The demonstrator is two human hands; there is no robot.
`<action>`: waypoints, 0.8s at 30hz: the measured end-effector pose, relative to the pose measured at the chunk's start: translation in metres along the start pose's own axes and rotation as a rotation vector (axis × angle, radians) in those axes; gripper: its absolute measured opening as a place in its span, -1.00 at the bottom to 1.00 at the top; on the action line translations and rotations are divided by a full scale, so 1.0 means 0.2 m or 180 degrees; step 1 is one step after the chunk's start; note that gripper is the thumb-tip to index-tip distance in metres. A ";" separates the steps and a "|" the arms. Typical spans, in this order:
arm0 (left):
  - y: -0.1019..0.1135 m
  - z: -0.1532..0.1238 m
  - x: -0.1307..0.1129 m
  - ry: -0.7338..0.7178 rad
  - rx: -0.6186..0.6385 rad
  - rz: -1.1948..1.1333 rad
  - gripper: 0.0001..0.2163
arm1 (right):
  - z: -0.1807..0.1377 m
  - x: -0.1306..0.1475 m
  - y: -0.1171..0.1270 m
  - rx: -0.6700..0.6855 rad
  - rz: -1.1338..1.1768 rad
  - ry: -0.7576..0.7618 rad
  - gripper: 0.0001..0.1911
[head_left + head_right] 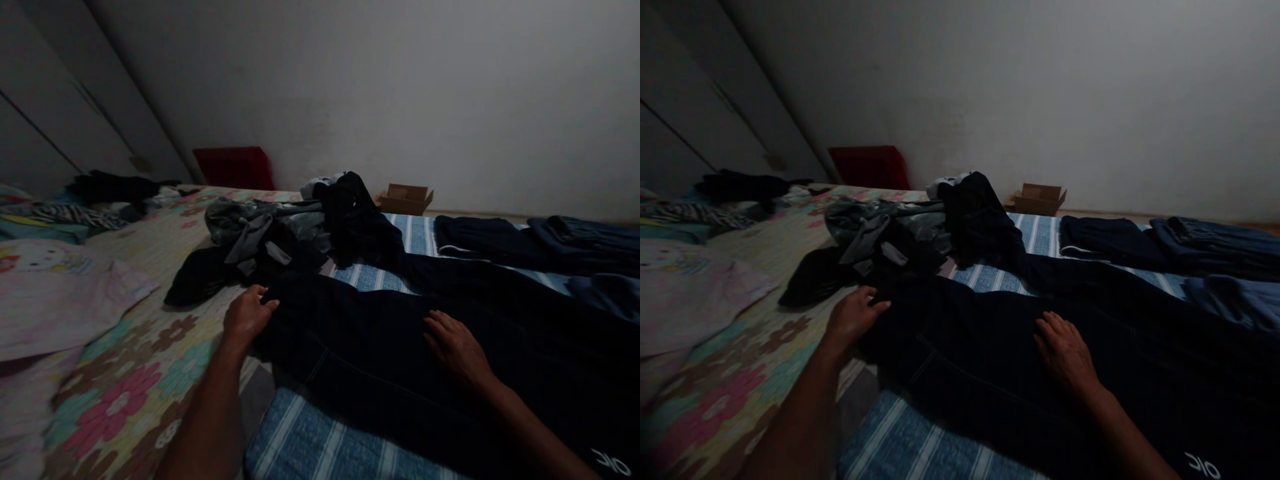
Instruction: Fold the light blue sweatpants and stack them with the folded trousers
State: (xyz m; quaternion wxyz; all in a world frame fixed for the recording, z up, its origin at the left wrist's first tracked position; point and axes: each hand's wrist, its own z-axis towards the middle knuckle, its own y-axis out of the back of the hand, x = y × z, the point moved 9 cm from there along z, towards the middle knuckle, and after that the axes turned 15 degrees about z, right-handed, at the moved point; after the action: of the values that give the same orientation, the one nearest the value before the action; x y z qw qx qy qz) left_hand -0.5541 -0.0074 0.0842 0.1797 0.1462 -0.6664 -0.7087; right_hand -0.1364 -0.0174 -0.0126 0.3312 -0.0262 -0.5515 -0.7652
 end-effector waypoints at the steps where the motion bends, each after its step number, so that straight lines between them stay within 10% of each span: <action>1: 0.02 0.02 0.04 0.0075 -0.0055 0.0107 -0.66 | 0.00 0.00 0.00 -0.0008 0.0005 0.0004 -0.66; 7: 0.03 0.07 0.05 -0.0194 0.0034 0.0864 -0.67 | 0.00 0.01 0.00 -0.0044 -0.0029 0.0035 -0.66; 12: 0.11 -0.09 -0.24 -0.0534 -0.0711 0.1076 -0.64 | 0.00 0.01 0.00 -0.0032 -0.0077 0.0063 -0.65; 17: -0.11 -0.27 -0.67 -0.1990 -0.0241 0.0691 -0.58 | 0.02 0.01 0.00 -0.0008 -0.0028 -0.0014 -0.67; 24: -0.35 -0.22 -0.68 -0.2119 0.0145 0.1097 -0.43 | 0.08 0.02 0.04 0.0107 0.0139 -0.0270 -0.70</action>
State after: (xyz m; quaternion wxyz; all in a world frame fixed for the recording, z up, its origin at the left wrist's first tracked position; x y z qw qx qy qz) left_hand -0.4163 0.0177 0.0066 0.0666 -0.2026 -0.7188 -0.6617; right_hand -0.1409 -0.0081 0.0016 0.3245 -0.0652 -0.5770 -0.7466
